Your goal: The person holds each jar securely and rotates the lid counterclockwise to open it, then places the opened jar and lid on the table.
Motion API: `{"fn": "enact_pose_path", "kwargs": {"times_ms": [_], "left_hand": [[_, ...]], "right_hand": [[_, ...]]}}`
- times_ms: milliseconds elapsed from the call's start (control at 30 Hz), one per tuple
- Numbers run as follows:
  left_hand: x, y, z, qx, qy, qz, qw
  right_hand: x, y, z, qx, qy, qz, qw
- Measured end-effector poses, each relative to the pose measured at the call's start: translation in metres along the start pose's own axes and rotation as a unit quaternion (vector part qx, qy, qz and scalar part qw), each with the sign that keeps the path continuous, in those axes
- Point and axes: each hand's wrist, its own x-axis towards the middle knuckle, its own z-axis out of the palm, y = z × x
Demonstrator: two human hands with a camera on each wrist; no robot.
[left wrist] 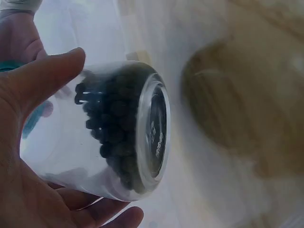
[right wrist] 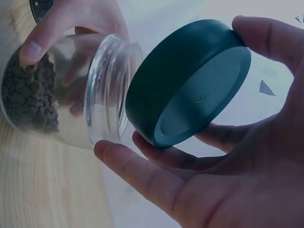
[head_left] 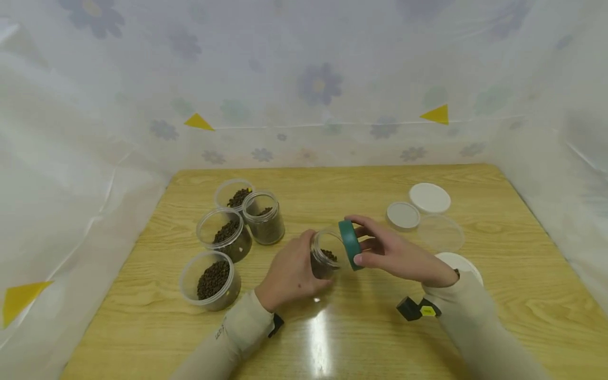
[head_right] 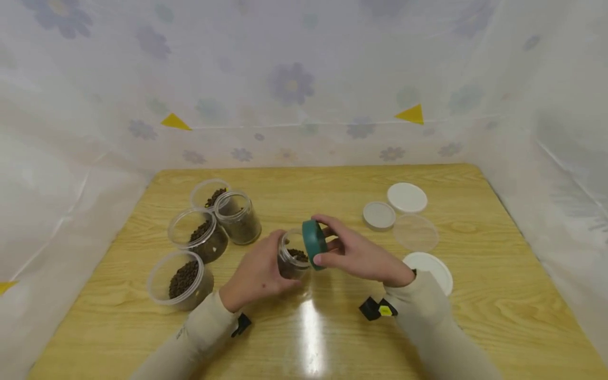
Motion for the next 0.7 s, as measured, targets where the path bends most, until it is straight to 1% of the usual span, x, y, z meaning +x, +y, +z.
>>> {"fn": "enact_pose_path", "kwargs": {"times_ms": [133,267,333,467,533,700], "left_hand": [[-0.001,-0.001,0.002,0.008,-0.01,-0.027,0.9996],[-0.002,0.0,0.001,0.003,-0.01,-0.03,0.9995],[-0.004,0.0,0.001,-0.003,-0.012,-0.033,0.9994],[-0.007,0.0,0.0,-0.031,-0.016,-0.051,0.9981],[-0.008,0.0,-0.001,-0.043,-0.014,-0.053,0.9976],[-0.011,-0.001,-0.002,-0.051,0.0,-0.038,0.9979]], "right_hand": [[0.002,0.001,0.003,-0.006,-0.011,0.004,0.9999],[0.003,0.001,0.006,-0.007,-0.012,-0.001,0.9999],[0.004,0.002,0.007,-0.008,-0.016,-0.007,0.9998],[0.005,0.002,0.009,-0.02,-0.017,-0.024,0.9994],[0.006,0.001,0.01,-0.029,-0.017,-0.033,0.9989],[0.007,-0.001,0.013,-0.037,-0.02,-0.046,0.9981]]}}
